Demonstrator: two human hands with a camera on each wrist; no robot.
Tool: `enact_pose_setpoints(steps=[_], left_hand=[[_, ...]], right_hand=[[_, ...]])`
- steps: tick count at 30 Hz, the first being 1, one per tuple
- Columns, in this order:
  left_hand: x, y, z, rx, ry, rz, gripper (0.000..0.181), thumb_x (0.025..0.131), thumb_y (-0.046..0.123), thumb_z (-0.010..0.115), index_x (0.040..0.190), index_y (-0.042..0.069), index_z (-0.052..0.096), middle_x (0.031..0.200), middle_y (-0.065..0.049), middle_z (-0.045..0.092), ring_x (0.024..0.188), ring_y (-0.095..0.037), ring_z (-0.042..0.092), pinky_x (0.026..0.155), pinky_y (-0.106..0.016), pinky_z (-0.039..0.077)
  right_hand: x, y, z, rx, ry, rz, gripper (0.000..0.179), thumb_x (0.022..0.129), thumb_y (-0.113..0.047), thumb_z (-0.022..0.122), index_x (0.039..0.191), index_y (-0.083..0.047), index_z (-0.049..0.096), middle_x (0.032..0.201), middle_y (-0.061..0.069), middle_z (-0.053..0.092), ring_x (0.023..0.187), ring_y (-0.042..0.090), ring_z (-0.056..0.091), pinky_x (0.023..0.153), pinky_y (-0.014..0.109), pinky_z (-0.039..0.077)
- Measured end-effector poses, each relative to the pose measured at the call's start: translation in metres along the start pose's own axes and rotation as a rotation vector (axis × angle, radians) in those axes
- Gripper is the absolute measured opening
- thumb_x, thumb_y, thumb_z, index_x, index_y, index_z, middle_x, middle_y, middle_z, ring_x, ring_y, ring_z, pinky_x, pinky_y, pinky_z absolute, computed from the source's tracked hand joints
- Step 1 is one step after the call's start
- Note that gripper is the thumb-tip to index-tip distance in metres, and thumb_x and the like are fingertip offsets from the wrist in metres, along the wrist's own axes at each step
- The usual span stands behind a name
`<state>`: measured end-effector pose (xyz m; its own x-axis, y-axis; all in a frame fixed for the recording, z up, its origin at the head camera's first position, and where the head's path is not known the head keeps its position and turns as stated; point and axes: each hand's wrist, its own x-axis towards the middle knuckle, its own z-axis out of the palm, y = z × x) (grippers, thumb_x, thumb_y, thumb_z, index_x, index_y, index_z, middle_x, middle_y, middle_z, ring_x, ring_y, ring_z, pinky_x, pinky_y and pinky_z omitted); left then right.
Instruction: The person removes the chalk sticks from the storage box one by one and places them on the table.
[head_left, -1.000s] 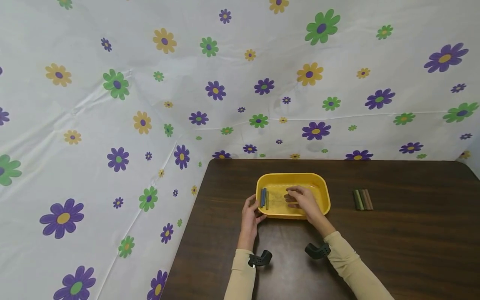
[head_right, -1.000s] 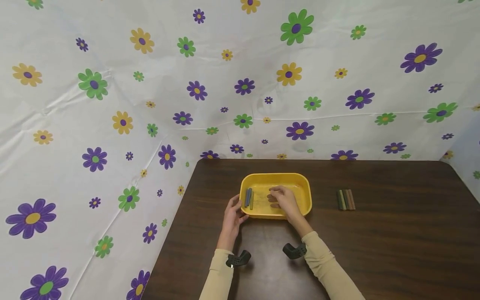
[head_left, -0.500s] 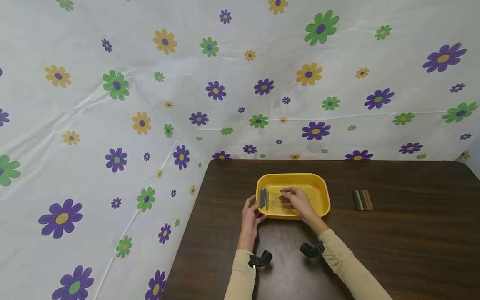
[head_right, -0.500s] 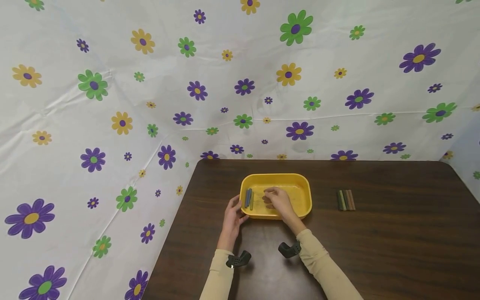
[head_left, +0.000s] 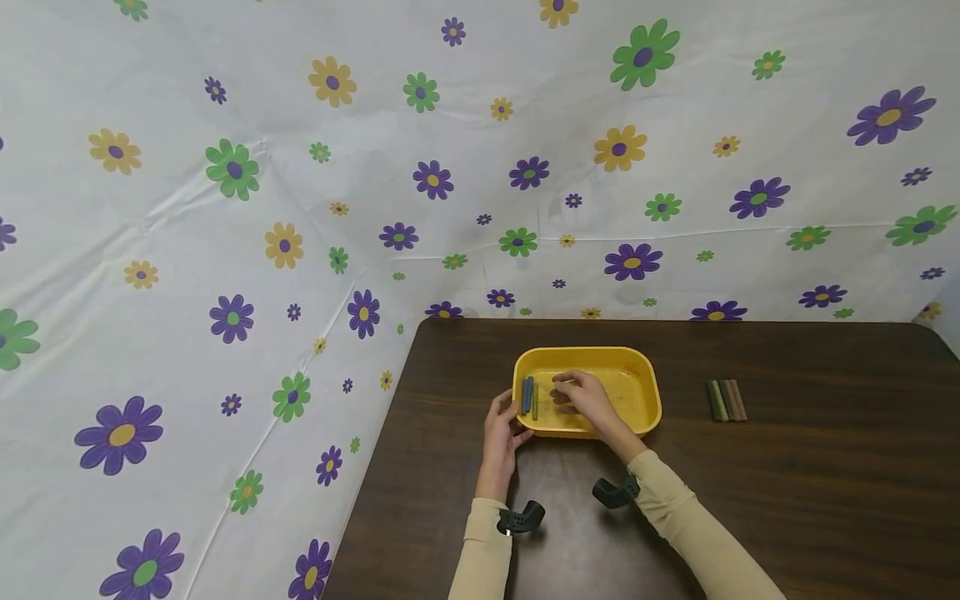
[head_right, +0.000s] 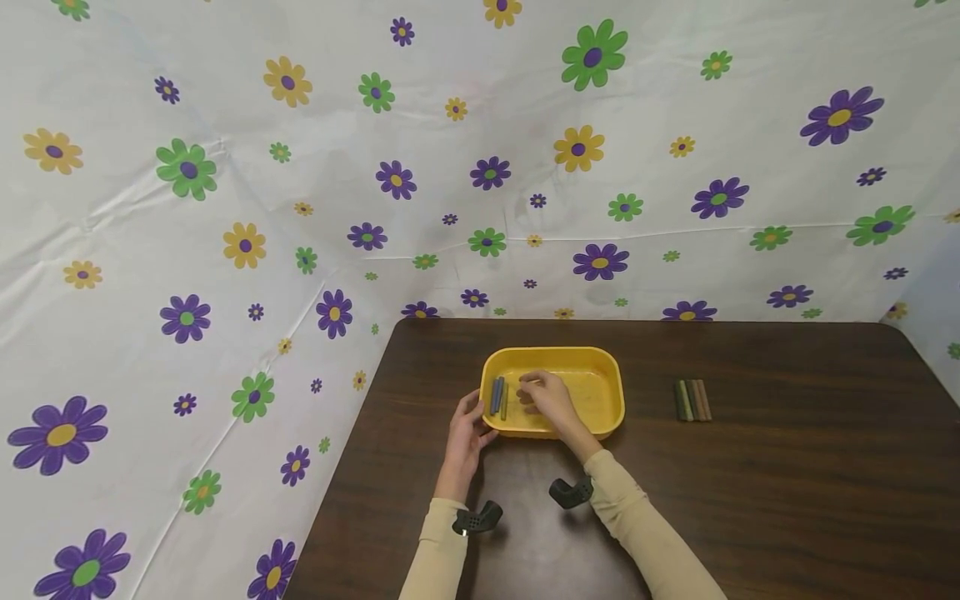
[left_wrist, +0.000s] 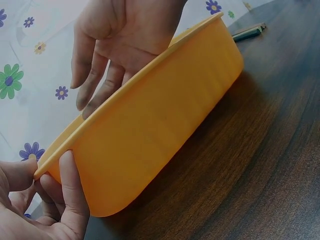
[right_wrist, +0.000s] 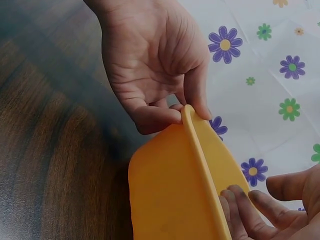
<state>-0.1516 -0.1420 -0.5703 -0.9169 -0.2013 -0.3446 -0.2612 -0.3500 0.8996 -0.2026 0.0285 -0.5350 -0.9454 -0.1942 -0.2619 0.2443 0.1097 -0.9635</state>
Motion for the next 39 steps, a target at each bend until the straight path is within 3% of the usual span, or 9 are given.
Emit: enact_pose_setpoints(steps=[18,33,39], left_hand=[[0.001,0.0,-0.001,-0.01,-0.016,0.002,0.039,0.11,0.02,0.052,0.146,0.006,0.054,0.119,-0.023,0.064,0.083,-0.017,0.065,0.065,-0.026,0.055],[0.002,-0.001,-0.001,-0.017,-0.007,-0.002,0.037,0.108,0.021,0.055,0.143,0.009,0.058,0.121,-0.025,0.063,0.084,-0.019,0.066,0.065,-0.026,0.055],[0.002,-0.002,-0.002,-0.012,-0.011,0.003,0.038,0.108,0.022,0.056,0.143,0.009,0.057,0.125,-0.026,0.061,0.09,-0.021,0.066,0.067,-0.027,0.055]], right_hand=[[0.014,0.007,0.011,-0.025,-0.079,0.122,0.045,0.105,-0.01,0.056,0.141,0.015,0.045,0.121,0.036,0.062,0.104,0.045,0.07,0.078,0.046,0.061],[0.025,0.01,0.022,-0.062,-0.073,0.174,0.05,0.104,-0.011,0.058,0.144,0.014,0.043,0.134,0.034,0.055,0.113,0.044,0.065,0.082,0.047,0.06],[0.031,0.011,0.03,-0.028,-0.065,0.198,0.052,0.103,-0.009,0.057,0.147,0.014,0.04,0.135,0.034,0.054,0.117,0.044,0.063,0.084,0.047,0.059]])
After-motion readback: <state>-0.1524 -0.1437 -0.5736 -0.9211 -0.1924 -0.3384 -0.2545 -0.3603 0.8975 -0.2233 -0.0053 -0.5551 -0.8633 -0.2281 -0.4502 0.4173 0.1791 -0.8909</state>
